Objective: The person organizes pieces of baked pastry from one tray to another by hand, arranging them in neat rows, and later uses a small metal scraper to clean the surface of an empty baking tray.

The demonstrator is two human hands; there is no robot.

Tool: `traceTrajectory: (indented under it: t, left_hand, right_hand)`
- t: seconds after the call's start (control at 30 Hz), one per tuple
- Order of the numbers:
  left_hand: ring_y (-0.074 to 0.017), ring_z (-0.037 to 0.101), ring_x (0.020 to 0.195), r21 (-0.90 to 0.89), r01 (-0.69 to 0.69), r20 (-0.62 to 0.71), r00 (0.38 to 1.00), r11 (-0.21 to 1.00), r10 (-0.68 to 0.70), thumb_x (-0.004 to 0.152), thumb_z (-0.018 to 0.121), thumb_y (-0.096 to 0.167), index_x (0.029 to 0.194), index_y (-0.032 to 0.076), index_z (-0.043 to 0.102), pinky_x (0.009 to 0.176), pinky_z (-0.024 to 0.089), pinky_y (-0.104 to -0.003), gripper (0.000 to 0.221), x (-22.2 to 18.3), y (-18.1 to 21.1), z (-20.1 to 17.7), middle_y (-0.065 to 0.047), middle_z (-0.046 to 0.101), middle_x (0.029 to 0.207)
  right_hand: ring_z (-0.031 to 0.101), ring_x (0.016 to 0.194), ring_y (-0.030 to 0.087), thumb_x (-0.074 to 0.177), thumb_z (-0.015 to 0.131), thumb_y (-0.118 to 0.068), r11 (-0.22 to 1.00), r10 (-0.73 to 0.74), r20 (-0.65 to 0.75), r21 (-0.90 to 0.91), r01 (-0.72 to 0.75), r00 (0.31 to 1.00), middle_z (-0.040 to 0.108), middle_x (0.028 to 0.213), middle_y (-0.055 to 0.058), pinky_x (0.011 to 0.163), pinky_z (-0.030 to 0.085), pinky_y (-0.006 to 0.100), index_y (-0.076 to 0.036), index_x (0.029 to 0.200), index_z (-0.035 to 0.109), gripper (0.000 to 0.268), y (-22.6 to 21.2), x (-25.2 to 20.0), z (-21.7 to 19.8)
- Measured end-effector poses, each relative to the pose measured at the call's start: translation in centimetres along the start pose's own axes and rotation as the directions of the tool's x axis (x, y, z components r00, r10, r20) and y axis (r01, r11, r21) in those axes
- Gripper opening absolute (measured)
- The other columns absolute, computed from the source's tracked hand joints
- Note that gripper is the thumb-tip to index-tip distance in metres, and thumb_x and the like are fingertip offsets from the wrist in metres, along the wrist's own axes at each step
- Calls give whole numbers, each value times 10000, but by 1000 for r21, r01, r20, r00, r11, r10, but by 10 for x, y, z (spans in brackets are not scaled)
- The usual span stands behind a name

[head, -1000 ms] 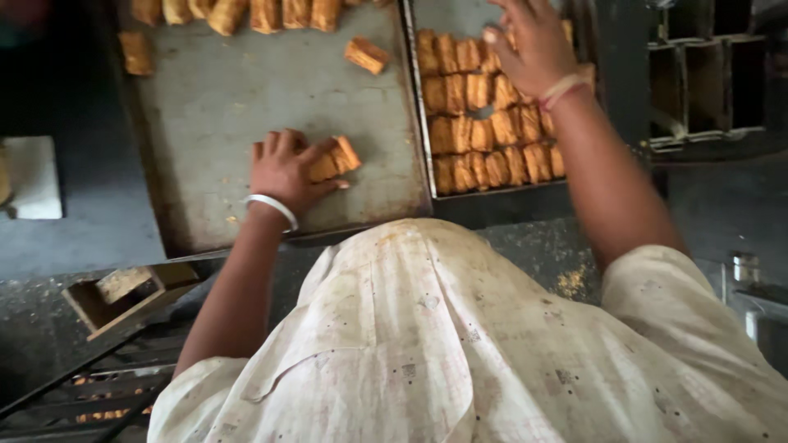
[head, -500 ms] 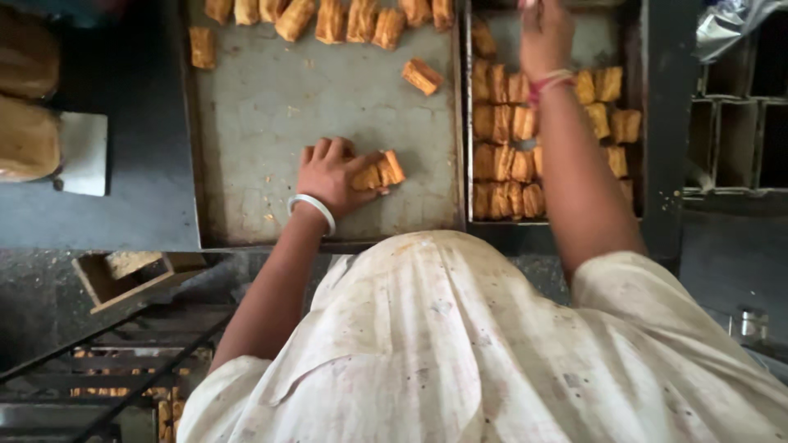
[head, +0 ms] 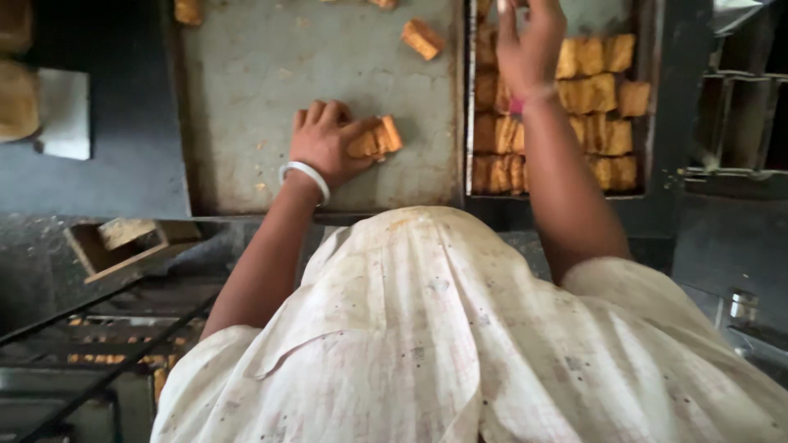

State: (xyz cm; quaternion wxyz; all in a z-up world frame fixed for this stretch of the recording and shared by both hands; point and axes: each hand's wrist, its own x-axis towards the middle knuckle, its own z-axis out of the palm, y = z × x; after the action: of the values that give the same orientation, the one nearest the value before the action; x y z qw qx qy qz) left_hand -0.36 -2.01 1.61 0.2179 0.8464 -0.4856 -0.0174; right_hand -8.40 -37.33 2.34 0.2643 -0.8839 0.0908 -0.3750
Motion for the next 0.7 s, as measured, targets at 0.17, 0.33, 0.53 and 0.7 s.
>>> traceTrajectory:
  t: [0.17,0.33,0.53,0.7]
  left_hand:
    - [-314,512,1179,17,-33,32,999,999,32,665,874,599,1310,282,693,990,375,-520,742,0,3,-11,-92,590,1209]
    - [-356,487,1221,108,-35,-173,983,994,54,516,907,669,1299,214,638,989,309,-635,944,-14,0,-32,-122,580,1286]
    - [-390,528,1219,-170,129,63,991,977,-120,589,951,292,1339,177,657,998,481,-516,813,-37,-30,-26,-130,582,1325]
    - [-343,651,1087,-321,110,26,994,941,-107,718,906,199,1265,137,716,919,547,-442,582,-28,-24,-22,-131,635,1212]
  right_hand:
    - [641,1174,338,950,733,-236,991,-135,571,65,120,809,632,1302,186,931,572,429,-86,1432,574,529,-140,-63,-6]
    - [495,1251,404,783,879,-520,961,-183,660,-36,274,728,456,1387,205,1001,497,488,-109,1548,434,976,-148,-67,34]
    - [523,1165,353,776,895,-419,969,-178,729,14,246,661,517,1311,160,1018,475,455,-129,1511,510,879,-144,-73,58]
    - [538,1163,327,763,889,-327,986,-136,723,34,161,677,564,1198,126,1017,495,434,-125,1408,611,732,-145,-68,50]
